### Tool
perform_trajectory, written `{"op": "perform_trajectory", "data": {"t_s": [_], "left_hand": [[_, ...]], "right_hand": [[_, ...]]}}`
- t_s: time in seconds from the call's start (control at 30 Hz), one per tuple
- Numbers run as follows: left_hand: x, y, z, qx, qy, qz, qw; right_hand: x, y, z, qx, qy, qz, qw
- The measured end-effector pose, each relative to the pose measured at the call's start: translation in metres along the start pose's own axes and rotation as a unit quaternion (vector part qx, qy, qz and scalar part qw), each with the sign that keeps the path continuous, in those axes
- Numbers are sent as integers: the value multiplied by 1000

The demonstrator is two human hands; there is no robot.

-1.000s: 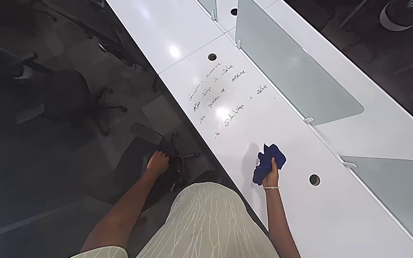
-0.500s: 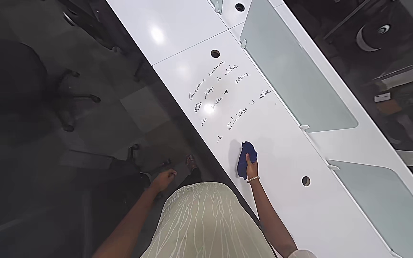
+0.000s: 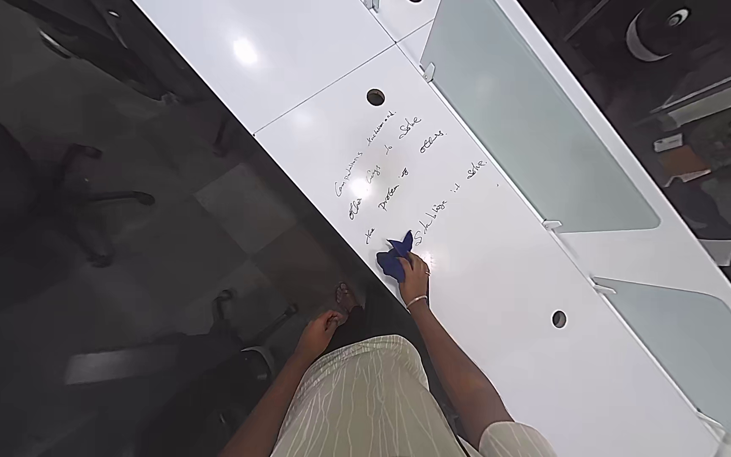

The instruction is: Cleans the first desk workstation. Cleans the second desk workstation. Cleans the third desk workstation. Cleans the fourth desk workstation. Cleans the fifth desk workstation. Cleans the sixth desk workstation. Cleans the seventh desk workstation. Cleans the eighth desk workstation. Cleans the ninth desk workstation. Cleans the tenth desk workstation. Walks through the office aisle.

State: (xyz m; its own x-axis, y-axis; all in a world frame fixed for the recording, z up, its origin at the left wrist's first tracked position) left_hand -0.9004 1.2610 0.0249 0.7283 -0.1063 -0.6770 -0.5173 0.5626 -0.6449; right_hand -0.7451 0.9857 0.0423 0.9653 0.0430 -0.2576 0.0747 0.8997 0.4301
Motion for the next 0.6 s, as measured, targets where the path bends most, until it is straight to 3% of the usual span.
{"op": "perform_trajectory", "data": {"t_s": [0.1, 0.27, 0.4, 0.5, 0.6], "left_hand": [[1, -7, -1, 2, 21, 5, 1000], [7, -22, 15, 3, -2, 40, 999], [25, -34, 24, 6, 7, 64, 998], [45, -43, 25, 4, 5, 61, 998], [57, -62, 29, -4, 0, 55, 998]], "right_hand": [[-8, -5, -29, -38, 47, -3, 998], [-22, -23, -37, -28, 24, 41, 998], [88, -15, -11, -20, 82, -11, 996], [189, -20, 13, -30, 19, -56, 998], [189, -32, 21, -24, 13, -69, 997]]}}
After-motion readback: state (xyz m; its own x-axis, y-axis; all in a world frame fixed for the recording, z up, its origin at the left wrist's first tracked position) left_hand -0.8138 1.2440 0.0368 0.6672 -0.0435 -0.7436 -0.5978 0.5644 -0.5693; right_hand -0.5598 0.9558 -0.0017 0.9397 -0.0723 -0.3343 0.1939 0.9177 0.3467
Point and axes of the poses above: each hand's wrist, its own x-axis towards the middle knuckle, its own z-axis out of the back of the hand, y = z × x, the point moved 2 cm from there along x, towards the middle knuckle, and after that the axes turned 3 degrees about -z, right-handed, at the moved point
